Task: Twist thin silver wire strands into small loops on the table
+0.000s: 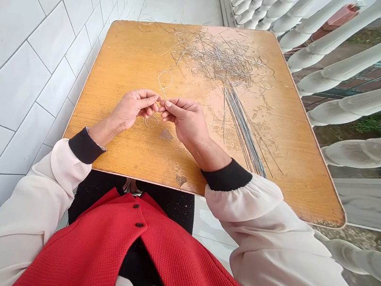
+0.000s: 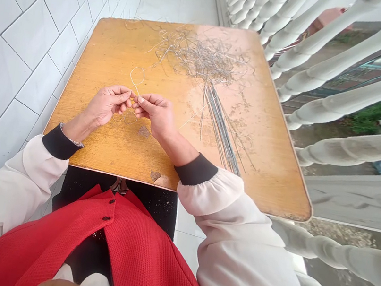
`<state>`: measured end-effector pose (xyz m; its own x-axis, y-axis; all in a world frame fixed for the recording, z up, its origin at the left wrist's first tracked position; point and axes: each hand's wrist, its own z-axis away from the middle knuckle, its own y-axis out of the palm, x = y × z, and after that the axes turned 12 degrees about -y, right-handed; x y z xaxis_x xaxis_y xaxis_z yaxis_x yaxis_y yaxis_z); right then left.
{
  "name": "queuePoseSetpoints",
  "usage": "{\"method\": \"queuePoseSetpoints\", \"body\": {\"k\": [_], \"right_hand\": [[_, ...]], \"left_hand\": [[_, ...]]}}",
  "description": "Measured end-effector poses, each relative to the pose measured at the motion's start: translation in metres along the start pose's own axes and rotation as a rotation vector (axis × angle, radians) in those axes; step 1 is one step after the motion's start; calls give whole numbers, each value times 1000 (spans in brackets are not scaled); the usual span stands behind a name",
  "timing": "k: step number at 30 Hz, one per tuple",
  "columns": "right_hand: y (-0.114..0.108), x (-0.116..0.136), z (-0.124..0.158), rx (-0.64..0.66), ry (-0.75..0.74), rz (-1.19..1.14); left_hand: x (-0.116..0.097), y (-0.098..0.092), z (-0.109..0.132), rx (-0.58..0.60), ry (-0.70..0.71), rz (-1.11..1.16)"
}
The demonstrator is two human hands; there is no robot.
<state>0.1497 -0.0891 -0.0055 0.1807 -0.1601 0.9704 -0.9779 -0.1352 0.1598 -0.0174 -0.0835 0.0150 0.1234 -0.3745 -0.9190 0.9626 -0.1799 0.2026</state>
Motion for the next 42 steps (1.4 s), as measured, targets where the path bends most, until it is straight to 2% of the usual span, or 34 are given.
{"method": "queuePoseSetpoints", "body": {"k": [5,13,18,23,28,32,35,42], "right_hand": [[2,-1,0,3,-42,-15],[-6,-4,-6,-33,-54,68],[-4,-6,-4,25,-17,59],[-4,-6,-2,70,27,109],[-9,0,-5,-59,-57,72],[-9,5,-7,-24,-13,20],[-9,6,-8,-4,-5,-6],[-11,4,-9,-76,-36,-12]], "left_hand": [[-4,4,4,-14,5,-6],[3,0,1,-26,-14,-2],[1,2,-2,-131,63,-28],[0,2,-2,-153,97,-63],[0,1,2,-84,80,-116],[1,5,5,-33,30,-170],[4,10,5,-59,31,-160],[13,13,1,-119,59,-130]]}}
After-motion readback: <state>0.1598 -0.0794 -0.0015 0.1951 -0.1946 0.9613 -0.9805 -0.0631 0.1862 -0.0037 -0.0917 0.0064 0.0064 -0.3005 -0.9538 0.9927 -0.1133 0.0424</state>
